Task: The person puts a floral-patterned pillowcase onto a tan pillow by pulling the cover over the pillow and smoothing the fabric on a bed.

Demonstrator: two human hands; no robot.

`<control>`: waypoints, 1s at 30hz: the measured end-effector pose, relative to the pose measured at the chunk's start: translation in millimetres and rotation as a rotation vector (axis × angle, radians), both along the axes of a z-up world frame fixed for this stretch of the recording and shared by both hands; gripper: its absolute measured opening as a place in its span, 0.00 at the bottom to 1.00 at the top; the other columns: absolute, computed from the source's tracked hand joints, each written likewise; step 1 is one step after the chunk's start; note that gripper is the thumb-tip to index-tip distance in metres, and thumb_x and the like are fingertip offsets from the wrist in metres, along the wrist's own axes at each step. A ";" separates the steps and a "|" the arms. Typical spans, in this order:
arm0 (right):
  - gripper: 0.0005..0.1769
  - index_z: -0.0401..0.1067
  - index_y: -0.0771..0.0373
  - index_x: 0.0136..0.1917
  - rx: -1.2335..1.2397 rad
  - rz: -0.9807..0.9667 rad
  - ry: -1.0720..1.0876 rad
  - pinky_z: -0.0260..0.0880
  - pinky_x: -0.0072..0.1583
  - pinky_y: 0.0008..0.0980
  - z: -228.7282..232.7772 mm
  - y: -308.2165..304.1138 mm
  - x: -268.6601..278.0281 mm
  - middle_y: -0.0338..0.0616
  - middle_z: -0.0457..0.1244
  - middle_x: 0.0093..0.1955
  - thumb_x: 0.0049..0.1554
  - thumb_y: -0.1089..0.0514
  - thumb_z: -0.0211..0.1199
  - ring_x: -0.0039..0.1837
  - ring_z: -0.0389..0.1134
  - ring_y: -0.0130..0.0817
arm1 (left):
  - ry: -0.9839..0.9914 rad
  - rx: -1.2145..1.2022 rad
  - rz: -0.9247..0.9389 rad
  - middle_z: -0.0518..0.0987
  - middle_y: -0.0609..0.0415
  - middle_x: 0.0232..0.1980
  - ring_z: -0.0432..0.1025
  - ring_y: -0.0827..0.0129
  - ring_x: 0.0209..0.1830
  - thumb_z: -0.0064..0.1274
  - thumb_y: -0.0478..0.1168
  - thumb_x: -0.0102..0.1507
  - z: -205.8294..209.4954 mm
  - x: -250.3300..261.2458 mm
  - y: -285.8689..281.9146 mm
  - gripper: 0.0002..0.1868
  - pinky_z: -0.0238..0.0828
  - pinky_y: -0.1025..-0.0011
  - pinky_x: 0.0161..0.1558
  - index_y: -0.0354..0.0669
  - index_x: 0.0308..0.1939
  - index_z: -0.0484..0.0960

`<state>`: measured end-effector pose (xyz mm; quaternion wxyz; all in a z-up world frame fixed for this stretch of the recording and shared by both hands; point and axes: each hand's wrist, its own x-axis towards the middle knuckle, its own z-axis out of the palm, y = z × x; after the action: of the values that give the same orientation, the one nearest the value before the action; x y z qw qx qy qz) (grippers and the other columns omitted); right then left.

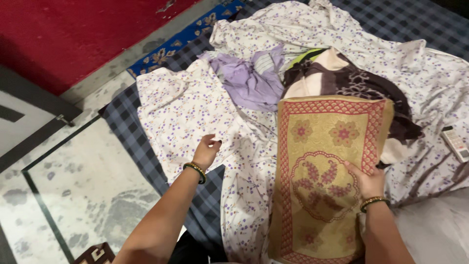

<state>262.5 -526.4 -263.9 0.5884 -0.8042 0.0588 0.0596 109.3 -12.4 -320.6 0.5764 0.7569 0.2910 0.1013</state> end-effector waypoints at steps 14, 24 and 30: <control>0.27 0.72 0.70 0.66 0.188 0.500 0.300 0.68 0.58 0.31 60.7 127.8 -6.6 0.47 0.69 0.60 0.53 0.61 0.68 0.57 0.70 0.30 | 0.600 0.201 0.063 0.78 0.35 0.60 0.74 0.48 0.61 0.55 0.55 0.61 -78.4 -119.2 112.8 0.35 0.69 0.59 0.64 0.34 0.65 0.73; 0.35 0.70 0.62 0.69 -0.130 0.868 0.705 0.67 0.64 0.37 2.8 288.4 -54.6 0.44 0.70 0.64 0.48 0.62 0.71 0.63 0.68 0.35 | 0.272 -0.956 0.318 0.81 0.55 0.57 0.77 0.60 0.53 0.46 0.63 0.65 -74.6 -135.6 110.9 0.33 0.72 0.66 0.55 0.45 0.65 0.77; 0.61 0.41 0.44 0.83 -0.980 0.905 -0.138 0.50 0.76 0.41 27.1 364.8 -88.4 0.55 0.39 0.84 0.44 0.64 0.69 0.80 0.45 0.52 | -0.112 -1.023 -0.010 0.85 0.47 0.48 0.81 0.63 0.44 0.64 0.45 0.60 -45.8 -134.3 69.5 0.30 0.79 0.61 0.49 0.31 0.61 0.77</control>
<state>174.1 -161.6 -236.8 0.0745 -0.9258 -0.3019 0.2151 -25.0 57.1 -366.4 0.8882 0.3727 0.2683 -0.0162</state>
